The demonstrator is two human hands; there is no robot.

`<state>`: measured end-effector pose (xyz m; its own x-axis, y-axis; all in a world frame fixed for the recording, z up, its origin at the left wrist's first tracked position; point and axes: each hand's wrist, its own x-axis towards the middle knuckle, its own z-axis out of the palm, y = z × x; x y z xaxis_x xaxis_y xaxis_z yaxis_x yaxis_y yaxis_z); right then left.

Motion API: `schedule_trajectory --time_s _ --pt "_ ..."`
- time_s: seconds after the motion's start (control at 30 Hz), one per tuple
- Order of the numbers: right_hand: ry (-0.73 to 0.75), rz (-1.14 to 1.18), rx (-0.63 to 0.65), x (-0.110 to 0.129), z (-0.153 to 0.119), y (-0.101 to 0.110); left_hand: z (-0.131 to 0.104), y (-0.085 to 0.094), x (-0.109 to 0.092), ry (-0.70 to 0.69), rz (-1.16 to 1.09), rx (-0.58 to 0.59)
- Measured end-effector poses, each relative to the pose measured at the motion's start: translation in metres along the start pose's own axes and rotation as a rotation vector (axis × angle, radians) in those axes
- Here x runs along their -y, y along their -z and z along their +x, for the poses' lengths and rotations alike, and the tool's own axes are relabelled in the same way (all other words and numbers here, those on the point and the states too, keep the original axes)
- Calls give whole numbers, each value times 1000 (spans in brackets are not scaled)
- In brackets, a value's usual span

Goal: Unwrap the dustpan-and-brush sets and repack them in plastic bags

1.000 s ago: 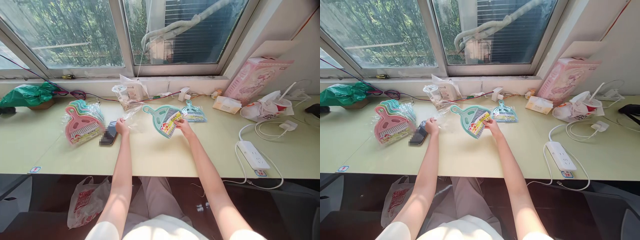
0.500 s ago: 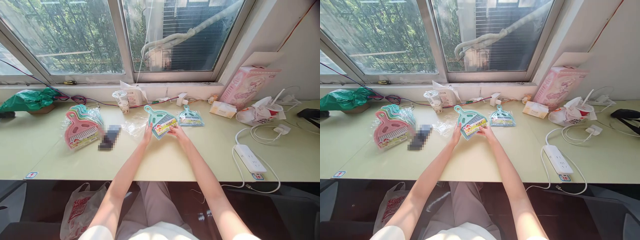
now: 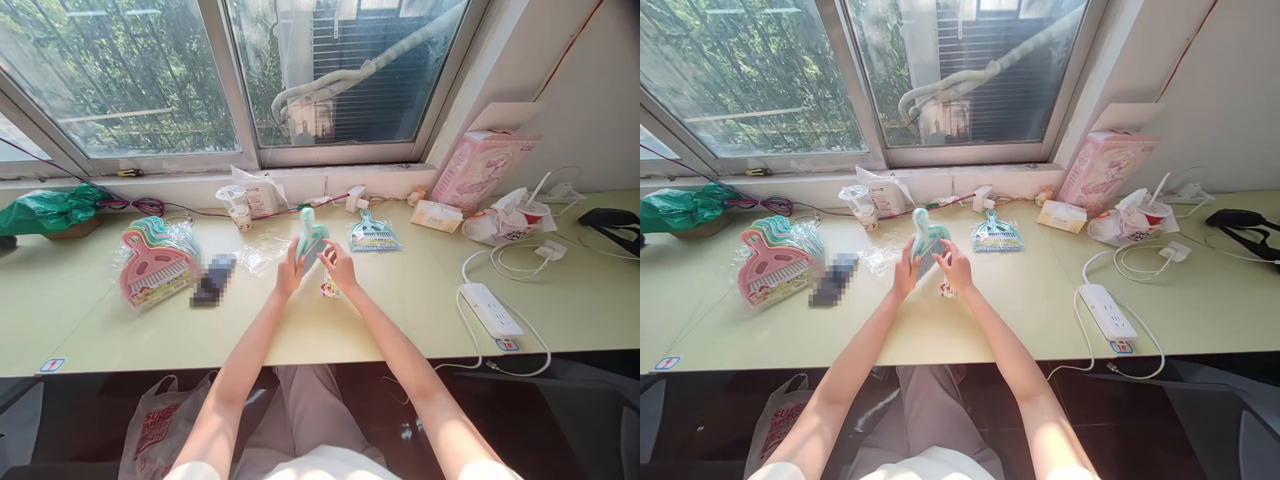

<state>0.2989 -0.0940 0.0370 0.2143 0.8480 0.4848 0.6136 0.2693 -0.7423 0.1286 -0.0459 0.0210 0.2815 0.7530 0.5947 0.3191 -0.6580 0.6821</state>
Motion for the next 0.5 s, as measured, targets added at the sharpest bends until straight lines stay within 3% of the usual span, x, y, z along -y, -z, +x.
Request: schedule_trajectory --time_s 0.1,0.27,0.33,0.43,0.5 --pt "-80 187 -92 3 -4 -8 -9 -10 -9 -158 130 227" --pt "-136 361 -156 -1 0 1 -8 -15 -16 -86 4 243" --pt "-143 459 -132 0 3 8 -1 -11 -14 -19 -103 123" --pt "-187 602 -112 4 9 20 14 4 -6 88 -199 -285" --pt "-216 658 -86 4 13 28 23 17 1 131 -180 -484"
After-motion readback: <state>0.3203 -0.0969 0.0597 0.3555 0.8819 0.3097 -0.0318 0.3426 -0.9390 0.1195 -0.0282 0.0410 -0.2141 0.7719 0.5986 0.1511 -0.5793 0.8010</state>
